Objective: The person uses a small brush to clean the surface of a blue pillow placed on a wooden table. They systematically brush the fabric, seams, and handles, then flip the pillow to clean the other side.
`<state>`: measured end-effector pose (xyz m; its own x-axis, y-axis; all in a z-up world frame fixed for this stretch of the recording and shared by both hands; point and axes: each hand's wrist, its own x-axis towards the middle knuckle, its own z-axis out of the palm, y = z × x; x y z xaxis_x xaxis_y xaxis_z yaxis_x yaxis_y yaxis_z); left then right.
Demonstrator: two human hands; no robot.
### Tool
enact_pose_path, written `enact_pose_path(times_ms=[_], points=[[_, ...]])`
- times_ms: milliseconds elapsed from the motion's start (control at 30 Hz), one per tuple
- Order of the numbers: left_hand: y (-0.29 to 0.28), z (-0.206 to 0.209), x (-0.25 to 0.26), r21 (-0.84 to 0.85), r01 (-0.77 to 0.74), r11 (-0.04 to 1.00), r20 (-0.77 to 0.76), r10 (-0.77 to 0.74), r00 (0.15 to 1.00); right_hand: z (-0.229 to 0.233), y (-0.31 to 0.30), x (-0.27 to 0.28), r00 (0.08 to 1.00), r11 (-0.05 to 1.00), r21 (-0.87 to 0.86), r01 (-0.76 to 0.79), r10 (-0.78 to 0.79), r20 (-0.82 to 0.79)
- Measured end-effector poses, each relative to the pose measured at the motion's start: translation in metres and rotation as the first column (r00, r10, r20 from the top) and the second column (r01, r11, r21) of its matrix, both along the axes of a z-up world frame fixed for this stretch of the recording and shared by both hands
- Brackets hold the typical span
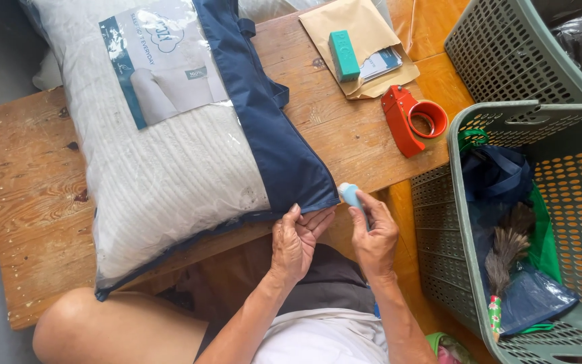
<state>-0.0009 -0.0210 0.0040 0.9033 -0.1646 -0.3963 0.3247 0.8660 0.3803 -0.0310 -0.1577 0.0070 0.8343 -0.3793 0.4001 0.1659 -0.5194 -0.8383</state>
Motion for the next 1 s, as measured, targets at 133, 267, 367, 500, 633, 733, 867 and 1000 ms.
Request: enact_pose_path(times_ms=[133, 267, 367, 500, 633, 733, 867, 1000], points=[[-0.002, -0.009, 0.001, -0.028, -0.007, 1.000, -0.008, 0.007, 1.000, 0.014, 0.010, -0.008, 0.998, 0.985, 0.163, -0.064, 0.060, 0.029], [0.001, -0.010, -0.002, -0.008, -0.017, 1.000, -0.017, 0.016, 1.000, -0.007, 0.007, -0.004, 0.997, 0.987, 0.146, -0.071, 0.069, 0.018], [0.005, -0.010, -0.003, -0.001, 0.011, 1.000, 0.005, -0.011, 1.000, -0.008, 0.009, -0.005, 0.999, 0.966, 0.252, -0.049, 0.046, 0.017], [0.012, -0.001, -0.005, -0.003, 0.006, 1.000, 0.021, -0.006, 1.000, 0.003, 0.018, -0.003, 0.995, 0.970, 0.222, -0.101, 0.102, 0.004], [0.038, -0.003, -0.021, 0.105, -0.003, 0.994, -0.063, 0.009, 0.998, -0.017, 0.006, -0.001, 0.984, 0.995, 0.096, -0.037, 0.053, -0.168], [0.074, -0.013, -0.036, 0.236, -0.079, 0.969, -0.143, 0.115, 0.983, -0.019, 0.010, -0.005, 0.960, 0.954, 0.300, -0.002, 0.086, -0.267], [0.152, -0.039, -0.059, 0.475, -0.184, 0.861, -0.206, 0.313, 0.927, -0.013, 0.018, 0.005, 0.957, 0.912, 0.401, -0.084, 0.186, -0.221], [0.246, -0.042, -0.061, 0.835, -0.211, 0.508, -0.202, 0.639, 0.742, -0.009, 0.022, 0.024, 0.943, 0.945, 0.305, -0.115, 0.200, -0.265]])
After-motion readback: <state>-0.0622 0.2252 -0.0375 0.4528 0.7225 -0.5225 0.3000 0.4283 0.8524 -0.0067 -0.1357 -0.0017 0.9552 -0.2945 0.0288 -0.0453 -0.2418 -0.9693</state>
